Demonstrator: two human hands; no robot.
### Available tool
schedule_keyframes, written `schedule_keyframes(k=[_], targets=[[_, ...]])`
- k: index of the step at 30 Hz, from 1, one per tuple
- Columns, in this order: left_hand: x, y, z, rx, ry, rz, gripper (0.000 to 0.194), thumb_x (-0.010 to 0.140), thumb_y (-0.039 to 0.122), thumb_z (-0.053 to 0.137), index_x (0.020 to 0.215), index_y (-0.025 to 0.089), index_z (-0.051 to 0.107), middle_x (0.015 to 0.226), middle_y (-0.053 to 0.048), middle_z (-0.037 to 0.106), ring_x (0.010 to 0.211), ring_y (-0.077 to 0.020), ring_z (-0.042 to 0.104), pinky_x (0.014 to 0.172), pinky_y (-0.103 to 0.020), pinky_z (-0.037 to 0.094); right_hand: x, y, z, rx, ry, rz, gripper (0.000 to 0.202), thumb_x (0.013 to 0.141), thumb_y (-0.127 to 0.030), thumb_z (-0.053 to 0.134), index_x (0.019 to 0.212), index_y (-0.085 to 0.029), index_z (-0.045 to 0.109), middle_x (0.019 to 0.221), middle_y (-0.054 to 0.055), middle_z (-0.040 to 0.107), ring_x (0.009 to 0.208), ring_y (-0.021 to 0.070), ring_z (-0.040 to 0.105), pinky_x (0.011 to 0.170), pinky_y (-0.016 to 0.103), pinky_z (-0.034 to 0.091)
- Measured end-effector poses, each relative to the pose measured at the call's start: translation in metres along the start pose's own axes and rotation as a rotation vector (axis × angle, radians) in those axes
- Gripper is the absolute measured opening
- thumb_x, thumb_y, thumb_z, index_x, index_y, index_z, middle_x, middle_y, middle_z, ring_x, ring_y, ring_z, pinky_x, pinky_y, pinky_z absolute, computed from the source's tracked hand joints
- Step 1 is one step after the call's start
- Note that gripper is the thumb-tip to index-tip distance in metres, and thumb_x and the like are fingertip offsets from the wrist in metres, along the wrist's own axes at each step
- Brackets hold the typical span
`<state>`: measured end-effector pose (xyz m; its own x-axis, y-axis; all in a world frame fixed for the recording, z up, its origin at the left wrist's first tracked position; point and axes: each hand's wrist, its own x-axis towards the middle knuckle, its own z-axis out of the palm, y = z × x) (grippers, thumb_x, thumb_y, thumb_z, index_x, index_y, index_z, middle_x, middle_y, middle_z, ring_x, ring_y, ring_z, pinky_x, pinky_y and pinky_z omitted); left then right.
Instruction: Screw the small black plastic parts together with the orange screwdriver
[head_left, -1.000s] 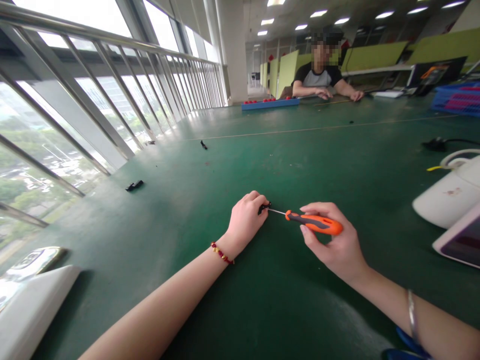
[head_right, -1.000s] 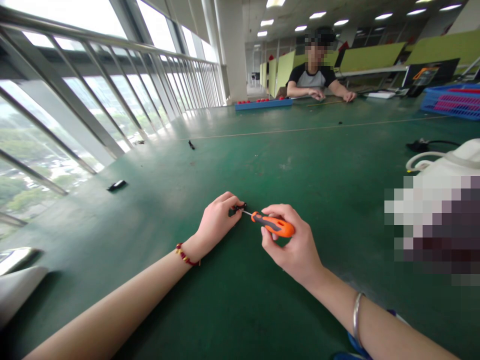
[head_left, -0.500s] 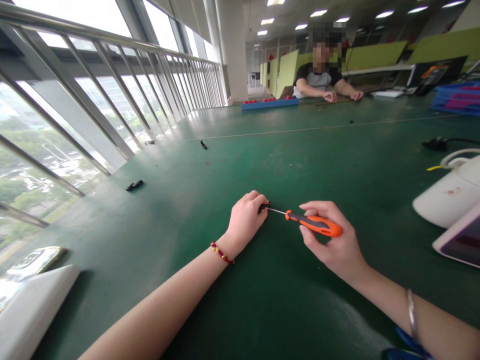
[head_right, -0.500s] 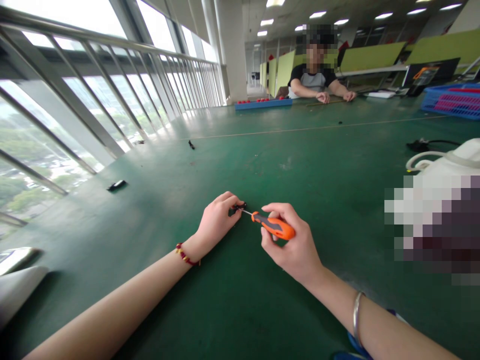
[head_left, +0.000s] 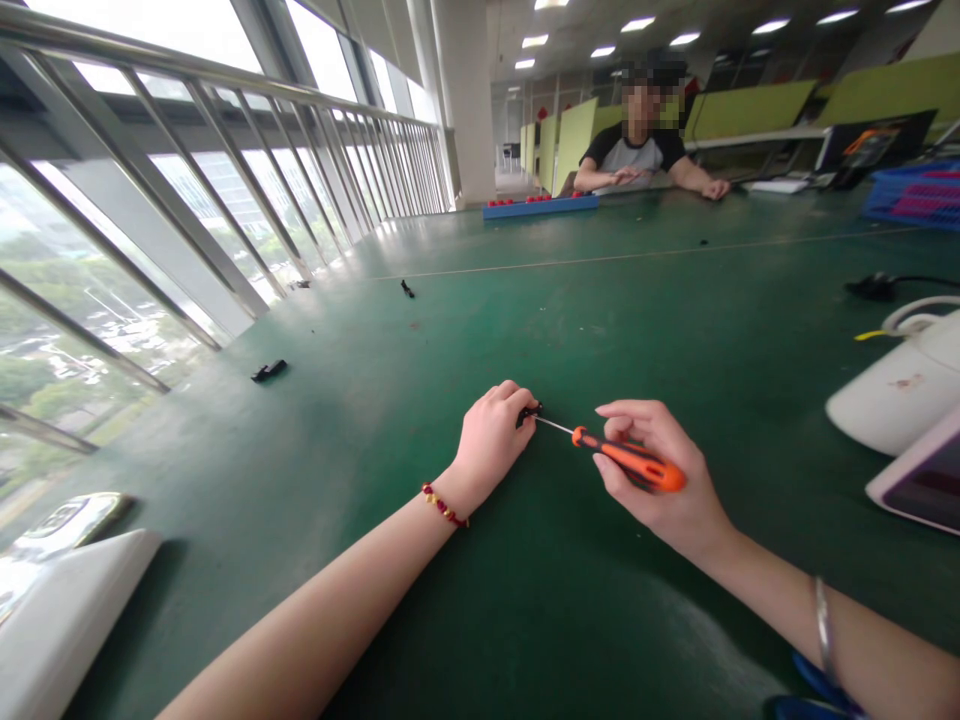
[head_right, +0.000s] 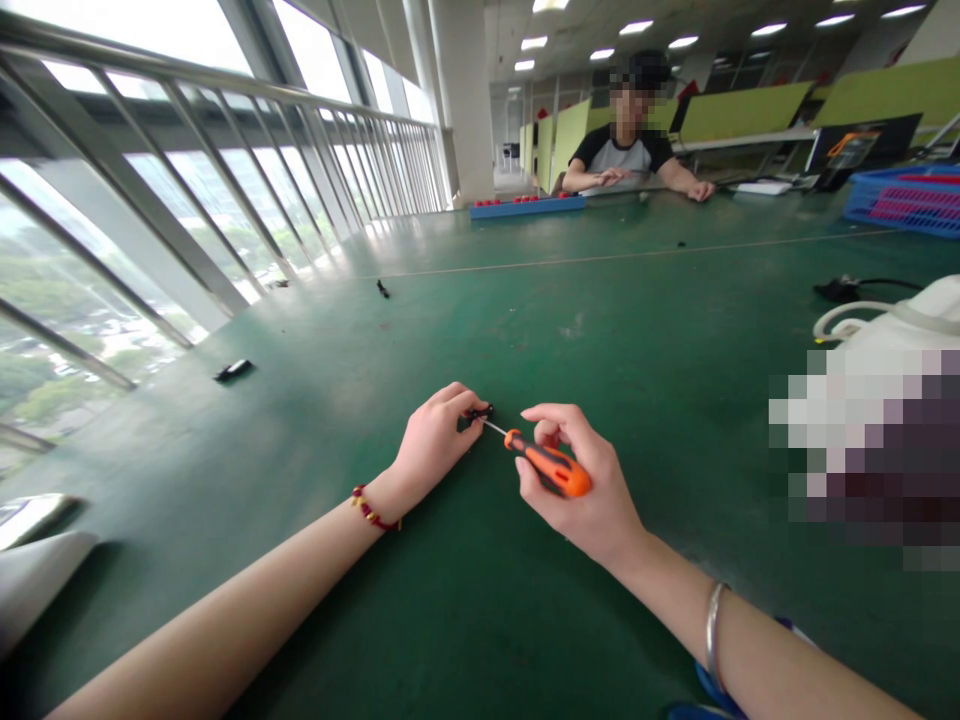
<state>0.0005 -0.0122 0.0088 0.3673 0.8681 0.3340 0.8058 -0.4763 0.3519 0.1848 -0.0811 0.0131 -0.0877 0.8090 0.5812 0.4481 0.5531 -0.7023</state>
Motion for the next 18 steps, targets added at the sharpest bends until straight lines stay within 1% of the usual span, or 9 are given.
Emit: schedule_keyframes(k=[3,5,9,11,13,15,17,18], targets=[[0.0001,0.0004,-0.0003,0.001,-0.004,-0.002,0.014,0.080,0.013,0.054,0.086,0.020,0.064,0.098,-0.002,0.065,0.088,-0.0160,0.062,0.075,-0.026,0.051,-0.0011,0.0010,-0.0008,-0.020,-0.084,0.037,0.012,0.081,-0.022,0.059,0.093,-0.022,0.058,0.074,0.000,0.062,0.066,0.0138,0.061,0.063,0.026,0.050],[0.0002,0.0007,-0.0003,0.000,-0.005,-0.008,0.014,0.080,0.013,0.054,0.087,0.020,0.064,0.098,-0.002,0.065,0.088,-0.0162,0.062,0.075,-0.026,0.051,-0.0023,0.0009,-0.0012,-0.029,-0.101,0.043,0.007,0.082,-0.022,0.058,0.089,-0.023,0.059,0.076,0.000,0.066,0.066,0.0135,0.062,0.062,0.026,0.049],[0.0003,0.0012,-0.0005,0.006,-0.004,-0.013,0.013,0.080,0.013,0.055,0.086,0.021,0.064,0.097,-0.002,0.065,0.088,-0.0165,0.062,0.075,-0.026,0.051,-0.0031,0.0010,-0.0008,-0.031,-0.024,-0.010,0.022,0.078,-0.016,0.060,0.098,-0.023,0.057,0.080,0.000,0.063,0.069,0.0133,0.061,0.063,0.025,0.049],[0.0001,0.0012,-0.0007,0.006,-0.002,-0.009,0.013,0.080,0.014,0.055,0.086,0.021,0.064,0.097,-0.002,0.065,0.088,-0.0167,0.062,0.075,-0.026,0.051,-0.0024,0.0013,-0.0008,-0.022,-0.026,-0.013,0.025,0.078,-0.017,0.060,0.101,-0.023,0.056,0.079,0.000,0.059,0.068,0.0136,0.060,0.064,0.026,0.050],[-0.0002,0.0010,-0.0007,0.004,-0.002,-0.003,0.013,0.080,0.014,0.055,0.087,0.020,0.064,0.098,-0.002,0.065,0.088,-0.0167,0.062,0.074,-0.026,0.051,-0.0015,0.0012,-0.0010,-0.016,-0.075,0.009,0.020,0.080,-0.020,0.058,0.100,-0.022,0.056,0.074,-0.001,0.057,0.066,0.0137,0.059,0.064,0.027,0.049],[-0.0004,0.0009,-0.0005,0.003,0.001,-0.001,0.013,0.080,0.013,0.055,0.087,0.020,0.064,0.098,-0.002,0.065,0.087,-0.0166,0.062,0.074,-0.027,0.051,-0.0012,0.0005,-0.0012,-0.023,-0.112,0.027,0.012,0.083,-0.021,0.056,0.094,-0.022,0.057,0.071,-0.001,0.060,0.064,0.0135,0.059,0.063,0.027,0.048],[-0.0005,0.0009,-0.0004,0.005,0.005,-0.001,0.013,0.080,0.013,0.054,0.087,0.020,0.064,0.097,-0.002,0.065,0.087,-0.0167,0.062,0.073,-0.027,0.051,-0.0014,-0.0002,-0.0011,-0.035,-0.093,0.022,0.011,0.082,-0.019,0.056,0.091,-0.023,0.057,0.072,-0.001,0.062,0.064,0.0130,0.058,0.062,0.026,0.047],[-0.0005,0.0010,-0.0003,0.006,0.007,-0.001,0.013,0.081,0.013,0.054,0.087,0.020,0.064,0.097,-0.003,0.065,0.087,-0.0168,0.062,0.073,-0.027,0.051,-0.0015,-0.0003,-0.0008,-0.032,-0.068,0.013,0.014,0.080,-0.017,0.057,0.093,-0.023,0.057,0.073,-0.001,0.062,0.064,0.0126,0.058,0.062,0.025,0.047]])
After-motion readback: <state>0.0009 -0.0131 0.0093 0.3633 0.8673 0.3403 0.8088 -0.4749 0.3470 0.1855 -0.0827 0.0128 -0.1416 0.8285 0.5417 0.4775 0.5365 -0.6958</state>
